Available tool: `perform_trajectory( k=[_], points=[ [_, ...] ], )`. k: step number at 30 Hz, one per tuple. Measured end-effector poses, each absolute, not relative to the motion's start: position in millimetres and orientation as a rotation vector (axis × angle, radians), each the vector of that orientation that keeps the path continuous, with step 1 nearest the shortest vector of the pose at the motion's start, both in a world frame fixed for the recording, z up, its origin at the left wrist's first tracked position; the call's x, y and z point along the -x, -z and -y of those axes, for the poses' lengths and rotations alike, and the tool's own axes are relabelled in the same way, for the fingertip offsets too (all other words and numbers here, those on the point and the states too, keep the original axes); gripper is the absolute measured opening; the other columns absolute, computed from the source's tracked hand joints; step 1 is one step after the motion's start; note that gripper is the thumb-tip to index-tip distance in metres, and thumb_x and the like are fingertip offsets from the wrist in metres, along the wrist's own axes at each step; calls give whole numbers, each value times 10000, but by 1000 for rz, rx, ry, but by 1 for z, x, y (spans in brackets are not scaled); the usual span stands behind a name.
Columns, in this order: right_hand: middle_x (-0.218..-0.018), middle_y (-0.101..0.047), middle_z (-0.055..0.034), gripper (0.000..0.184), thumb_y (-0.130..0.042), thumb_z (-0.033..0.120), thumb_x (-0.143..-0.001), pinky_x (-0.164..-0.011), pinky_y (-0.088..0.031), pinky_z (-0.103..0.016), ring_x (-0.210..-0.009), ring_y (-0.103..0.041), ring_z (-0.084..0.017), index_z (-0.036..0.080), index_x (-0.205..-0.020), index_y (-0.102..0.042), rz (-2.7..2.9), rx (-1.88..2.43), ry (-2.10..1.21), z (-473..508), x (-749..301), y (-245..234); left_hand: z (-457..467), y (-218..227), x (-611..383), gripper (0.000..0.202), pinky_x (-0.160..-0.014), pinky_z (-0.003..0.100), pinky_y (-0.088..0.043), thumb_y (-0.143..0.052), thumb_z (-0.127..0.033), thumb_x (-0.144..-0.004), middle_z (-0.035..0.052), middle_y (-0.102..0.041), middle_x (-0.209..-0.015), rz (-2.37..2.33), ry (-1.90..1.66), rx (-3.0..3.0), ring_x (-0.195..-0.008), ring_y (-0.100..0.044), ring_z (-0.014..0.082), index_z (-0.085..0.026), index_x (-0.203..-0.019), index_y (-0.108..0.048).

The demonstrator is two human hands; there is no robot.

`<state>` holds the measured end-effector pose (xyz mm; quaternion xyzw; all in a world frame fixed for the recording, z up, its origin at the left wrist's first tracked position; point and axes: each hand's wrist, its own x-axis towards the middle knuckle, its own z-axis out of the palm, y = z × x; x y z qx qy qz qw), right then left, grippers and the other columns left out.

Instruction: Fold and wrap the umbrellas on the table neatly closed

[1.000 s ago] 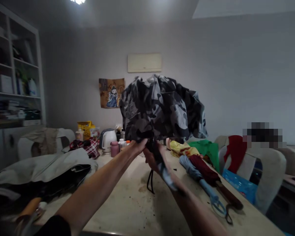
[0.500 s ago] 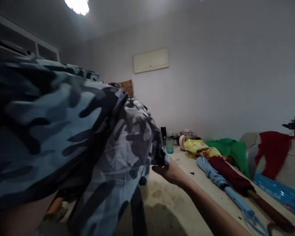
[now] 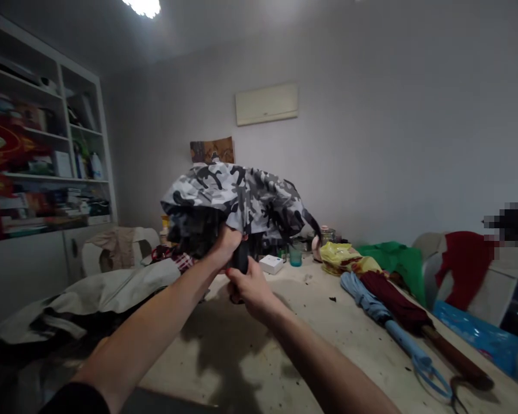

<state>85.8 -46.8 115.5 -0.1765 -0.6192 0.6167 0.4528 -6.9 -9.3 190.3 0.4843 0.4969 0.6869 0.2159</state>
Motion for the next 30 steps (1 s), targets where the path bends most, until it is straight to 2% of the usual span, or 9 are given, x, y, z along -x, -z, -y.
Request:
perform_trajectory(
  k=[3, 6, 9, 14, 18, 23, 27, 30],
  points=[
    [-476, -405, 104, 280, -630, 270, -606, -378, -231, -168, -408, -320, -49, 204, -778, -420, 1431, 435, -1438, 39, -108, -134, -2, -206, -26, 203, -459, 202, -319, -551, 14, -678, -30, -494, -463, -1282, -1763, -1397, -440, -425, 85, -151, -560, -545],
    [-482, -352, 111, 313, -644, 282, -577, -376, -172, -159, -407, -271, -27, 213, -699, -363, 1324, 415, -1354, 35, -143, -151, -6, -220, -68, 204, -480, 216, -393, -557, -117, -803, 4, -558, -518, -1104, -1613, -1461, -460, -509, 109, -155, -602, -548],
    [-484, -317, 125, 328, -614, 277, -563, -366, -142, -155, -390, -249, -21, 226, -702, -321, 1183, 441, -1234, 36, -177, -155, -8, -224, -116, 287, -476, 230, -417, -546, -268, -878, 26, -568, -535, -934, -1478, -1477, -461, -537, 122, -149, -617, -536],
    [-457, -364, 130, 312, -581, 214, -532, -337, -198, -159, -363, -286, -37, 222, -766, -376, 1105, 582, -951, 39, -240, -136, -14, -209, -195, 169, -465, 213, -401, -641, -214, -801, -23, -532, -508, -558, -1330, -1458, -420, -474, 88, -145, -671, -559],
    [-494, -499, 66, 332, -628, 257, -523, -342, -271, -166, -408, -415, -71, 203, -775, -419, 1044, 599, -972, 53, -305, -136, -13, -197, -258, 128, -486, 215, -414, -634, -205, -786, -13, -572, -544, -355, -1279, -1435, -460, -502, 95, -142, -687, -582],
    [-463, -467, 88, 363, -649, 329, -579, -324, -123, -137, -342, -293, -34, 216, -816, -399, 982, 640, -873, 79, -368, -141, 7, -194, -320, 177, -542, 239, -466, -625, -269, -824, 14, -601, -571, -241, -1069, -1271, -502, -554, 115, -126, -724, -604],
    [-465, -478, 79, 375, -648, 353, -570, -326, -110, -140, -348, -288, -29, 225, -764, -354, 959, 694, -861, 87, -391, -140, 17, -194, -345, 285, -568, 249, -478, -775, -357, -715, 15, -616, -599, -236, -998, -1283, -525, -573, 124, -124, -763, -618],
    [-447, -446, 92, 335, -615, 336, -563, -329, -104, -160, -340, -266, -33, 224, -765, -372, 967, 742, -816, 84, -395, -139, 15, -194, -357, 217, -535, 243, -449, -723, -324, -772, -1, -598, -569, -318, -1055, -1443, -487, -547, 117, -126, -757, -634]
  ],
)
